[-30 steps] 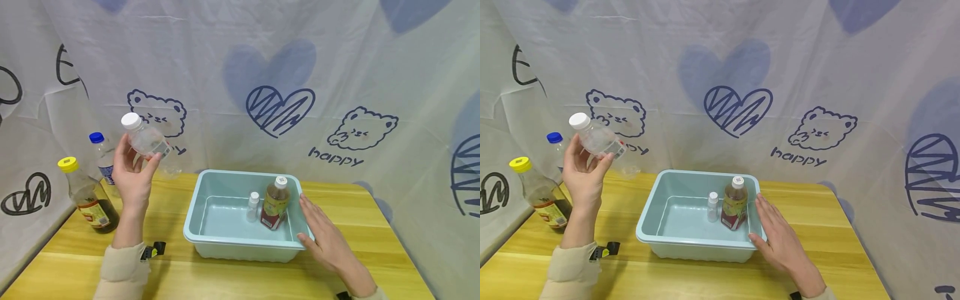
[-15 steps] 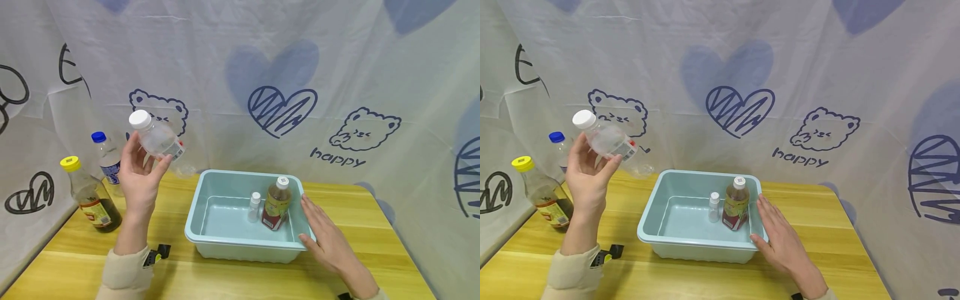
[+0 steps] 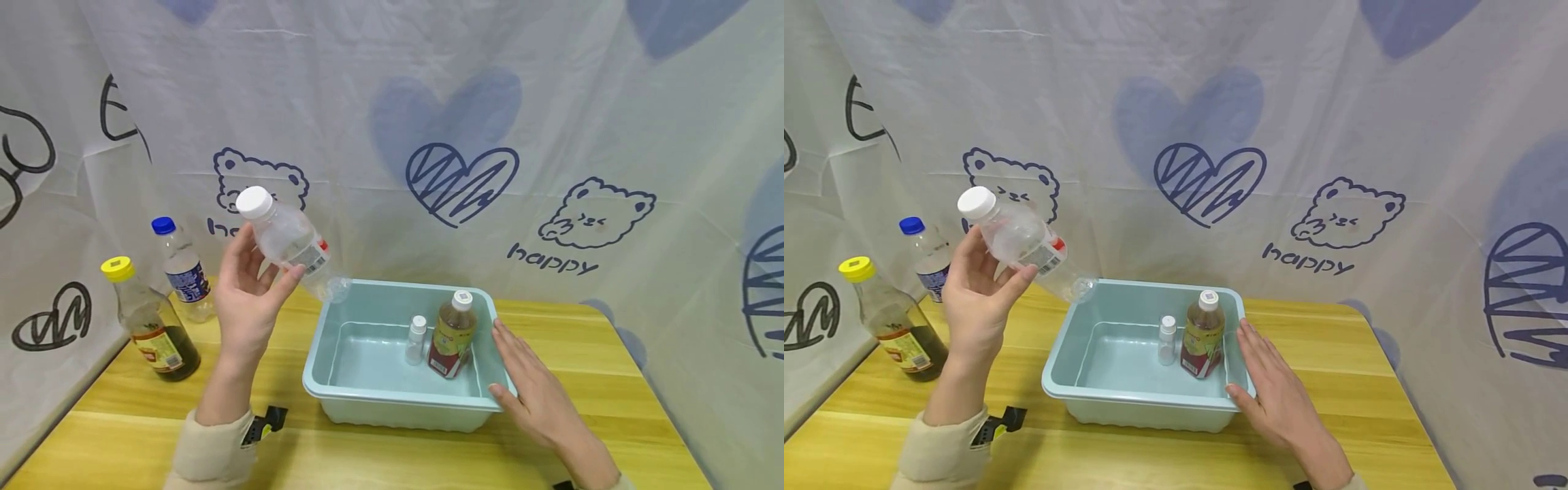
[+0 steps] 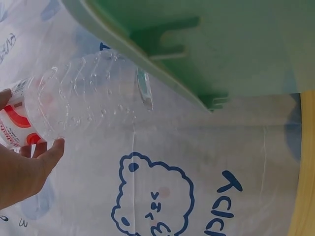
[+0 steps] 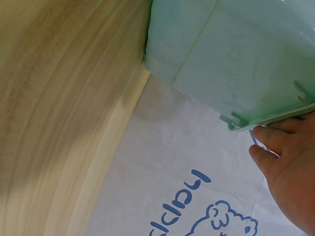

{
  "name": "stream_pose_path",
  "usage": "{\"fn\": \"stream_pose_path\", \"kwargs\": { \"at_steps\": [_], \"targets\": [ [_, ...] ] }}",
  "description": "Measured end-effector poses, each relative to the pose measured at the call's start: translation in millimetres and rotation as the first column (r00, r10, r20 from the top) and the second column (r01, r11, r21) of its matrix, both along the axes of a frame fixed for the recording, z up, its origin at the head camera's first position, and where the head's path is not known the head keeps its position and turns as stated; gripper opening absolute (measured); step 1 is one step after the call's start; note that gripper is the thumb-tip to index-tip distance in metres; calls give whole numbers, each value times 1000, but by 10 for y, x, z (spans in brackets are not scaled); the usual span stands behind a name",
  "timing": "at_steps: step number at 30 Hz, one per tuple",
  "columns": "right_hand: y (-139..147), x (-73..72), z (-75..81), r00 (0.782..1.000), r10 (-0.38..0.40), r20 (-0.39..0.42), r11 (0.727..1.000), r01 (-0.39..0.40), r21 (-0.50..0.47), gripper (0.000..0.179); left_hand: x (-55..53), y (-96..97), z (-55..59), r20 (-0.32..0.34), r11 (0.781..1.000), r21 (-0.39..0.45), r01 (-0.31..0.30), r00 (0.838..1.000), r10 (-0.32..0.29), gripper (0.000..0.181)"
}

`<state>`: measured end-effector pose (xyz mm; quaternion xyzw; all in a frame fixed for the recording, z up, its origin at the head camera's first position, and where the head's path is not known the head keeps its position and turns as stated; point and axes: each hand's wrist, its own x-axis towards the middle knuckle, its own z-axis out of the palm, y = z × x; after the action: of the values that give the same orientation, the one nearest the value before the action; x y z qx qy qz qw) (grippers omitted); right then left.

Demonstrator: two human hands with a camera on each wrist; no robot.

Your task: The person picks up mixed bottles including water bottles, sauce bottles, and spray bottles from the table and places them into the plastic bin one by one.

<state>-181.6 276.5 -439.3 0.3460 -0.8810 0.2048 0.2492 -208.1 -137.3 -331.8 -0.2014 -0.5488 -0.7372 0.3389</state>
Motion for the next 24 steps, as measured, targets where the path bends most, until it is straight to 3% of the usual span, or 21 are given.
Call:
{"fn": "stream_pose_path", "kwargs": {
  "at_steps": [9,15,24],
  "targets": [
    [-1,15,-7,1000,-6,5,1000,6,-3,72,20,96,-36,18,997,-80,16,1000,-14,82],
    [3,18,-11,1000,-5,1,1000,5,-3,72,19,148,-67,90,980,-199,7,996,11,82],
    [1,1,-5,1000,5,-11,1000,-5,-7,71,-64,284,-164,148,954,-291,78,988,-36,85]
  ]
}}
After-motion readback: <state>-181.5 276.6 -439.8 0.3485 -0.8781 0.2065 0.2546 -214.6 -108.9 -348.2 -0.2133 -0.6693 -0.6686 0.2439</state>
